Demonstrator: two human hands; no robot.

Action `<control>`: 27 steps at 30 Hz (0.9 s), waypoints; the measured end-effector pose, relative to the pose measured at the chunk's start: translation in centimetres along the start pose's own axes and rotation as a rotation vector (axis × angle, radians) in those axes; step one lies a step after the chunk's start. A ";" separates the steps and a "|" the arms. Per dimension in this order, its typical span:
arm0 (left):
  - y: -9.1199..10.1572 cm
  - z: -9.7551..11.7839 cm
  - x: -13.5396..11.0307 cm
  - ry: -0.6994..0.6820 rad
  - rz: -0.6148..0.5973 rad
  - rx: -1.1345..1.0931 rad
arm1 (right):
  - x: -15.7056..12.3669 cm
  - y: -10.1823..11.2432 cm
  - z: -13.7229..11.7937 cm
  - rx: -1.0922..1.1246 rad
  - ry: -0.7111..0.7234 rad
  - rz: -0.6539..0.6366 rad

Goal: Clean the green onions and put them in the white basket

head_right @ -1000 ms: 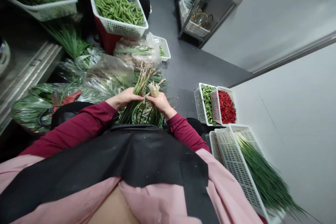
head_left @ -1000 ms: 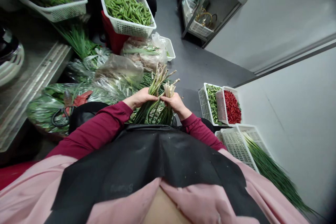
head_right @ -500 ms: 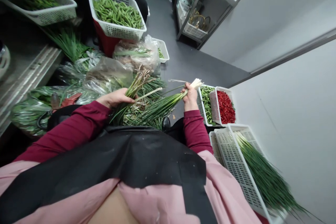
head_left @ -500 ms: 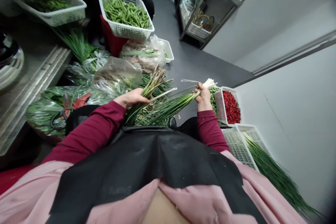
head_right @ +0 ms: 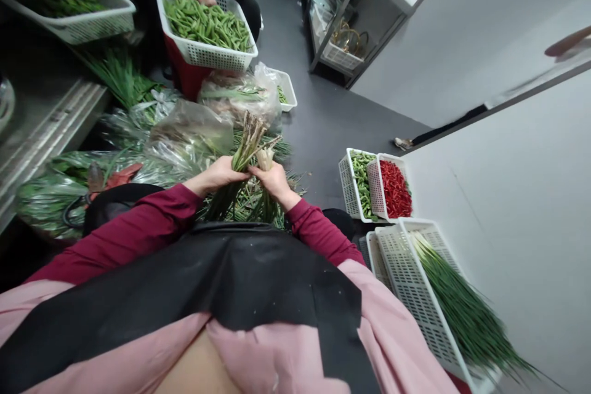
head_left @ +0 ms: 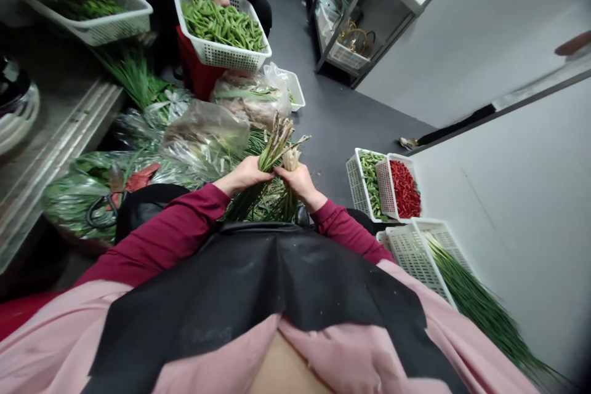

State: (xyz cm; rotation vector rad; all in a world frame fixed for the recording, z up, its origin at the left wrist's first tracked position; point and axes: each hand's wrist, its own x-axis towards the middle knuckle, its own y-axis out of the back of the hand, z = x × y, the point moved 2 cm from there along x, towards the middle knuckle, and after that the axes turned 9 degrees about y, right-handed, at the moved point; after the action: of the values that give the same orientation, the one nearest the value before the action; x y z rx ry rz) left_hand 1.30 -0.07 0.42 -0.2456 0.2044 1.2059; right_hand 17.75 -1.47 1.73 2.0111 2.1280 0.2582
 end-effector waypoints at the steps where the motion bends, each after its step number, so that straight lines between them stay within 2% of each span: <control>1: -0.1 0.0 0.0 -0.002 -0.022 -0.031 | 0.2 -0.2 -0.2 0.049 -0.023 -0.011; 4: 0.3 -0.3 0.2 0.046 -0.050 -0.157 | 0.5 0.2 -0.5 0.197 -0.063 -0.014; 6: 0.8 -0.4 0.3 0.067 -0.034 -0.202 | 0.6 0.7 -0.4 0.279 -0.066 -0.066; 9: 0.7 -0.5 0.4 0.033 -0.051 -0.166 | 0.8 1.3 0.0 0.352 -0.060 -0.177; 11: 0.2 -0.6 0.4 0.020 -0.082 -0.125 | 0.9 1.4 0.2 0.360 -0.040 -0.206; 16: -0.7 -1.0 0.8 -0.004 -0.076 -0.054 | 0.9 1.3 0.2 0.199 0.003 -0.226; 20: -0.7 -1.1 1.3 -0.088 -0.002 0.064 | 0.5 1.2 0.2 -0.030 -0.020 -0.198; 23: -0.5 -1.1 1.3 -0.100 0.007 0.135 | 0.3 1.2 0.2 -0.125 -0.008 -0.205; 25: -0.3 -1.1 1.2 -0.088 -0.030 0.166 | 0.4 1.5 0.1 -0.110 -0.020 -0.224; 27: 0.2 -1.1 1.1 -0.073 -0.063 0.192 | 0.5 2.4 0.1 0.015 -0.054 -0.201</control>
State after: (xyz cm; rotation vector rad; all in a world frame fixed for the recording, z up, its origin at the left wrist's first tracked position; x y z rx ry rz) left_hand 1.47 0.65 -0.99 -0.0401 0.2457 1.1226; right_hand 20.03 -0.83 2.29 1.7725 2.2822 0.1539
